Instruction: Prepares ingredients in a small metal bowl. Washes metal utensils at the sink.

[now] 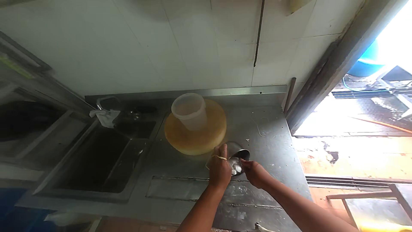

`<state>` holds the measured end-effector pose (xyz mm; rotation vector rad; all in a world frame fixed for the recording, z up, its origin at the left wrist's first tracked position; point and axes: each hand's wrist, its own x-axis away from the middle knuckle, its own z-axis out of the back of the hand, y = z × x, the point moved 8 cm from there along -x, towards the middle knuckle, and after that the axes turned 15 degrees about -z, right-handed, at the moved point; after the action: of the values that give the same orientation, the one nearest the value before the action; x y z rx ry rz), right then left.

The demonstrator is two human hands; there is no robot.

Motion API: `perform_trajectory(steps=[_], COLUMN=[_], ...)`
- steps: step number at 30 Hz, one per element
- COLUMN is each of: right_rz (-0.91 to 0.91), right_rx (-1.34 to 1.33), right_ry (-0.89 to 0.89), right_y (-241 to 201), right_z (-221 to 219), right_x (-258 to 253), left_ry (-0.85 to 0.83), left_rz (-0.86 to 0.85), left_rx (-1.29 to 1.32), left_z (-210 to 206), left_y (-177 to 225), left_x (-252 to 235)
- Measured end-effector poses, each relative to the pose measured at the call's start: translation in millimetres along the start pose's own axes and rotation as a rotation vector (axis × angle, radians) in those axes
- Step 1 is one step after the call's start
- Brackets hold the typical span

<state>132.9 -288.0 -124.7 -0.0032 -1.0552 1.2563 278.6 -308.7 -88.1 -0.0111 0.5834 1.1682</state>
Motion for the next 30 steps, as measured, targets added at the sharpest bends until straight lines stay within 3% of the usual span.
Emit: perform_trajectory(steps=[3,7,11,15,20,26,30], right_rz=[0.013,-0.015,-0.027,-0.04,-0.046,-0.033,-0.061], right_rx=[0.055,0.3,0.36,0.41,0.375,0.402,0.432], right_ry=[0.021,0.199,0.192,0.177,0.267,0.235,0.176], right_y=[4.1,-3.5,14.6,22.4,-0.3,30.9,25.9], right_z=[5.0,14.2,-11.9,-8.7,-4.2,-21.6,-15.7], right_x=[7.2,11.5,10.6,31.8,13.7,27.1,29.3], left_ry=[0.087,0.128,0.182,0.212,0.114,0.2,0.253], left_rz=[-0.088,-0.193,-0.273,-0.343,-0.331,-0.346,-0.225], left_rx=[-0.033,0.004,0.037,0.057,0.053,0.029,0.029], left_z=[-5.8,-13.7,-19.5,-19.6,-27.5,-21.0,0.3], left_y=[0.0,-8.4,-10.5,-7.6,-8.8,-13.5,-24.9], left_x=[16.6,25.2,25.3,24.5,27.1,10.4,-8.1])
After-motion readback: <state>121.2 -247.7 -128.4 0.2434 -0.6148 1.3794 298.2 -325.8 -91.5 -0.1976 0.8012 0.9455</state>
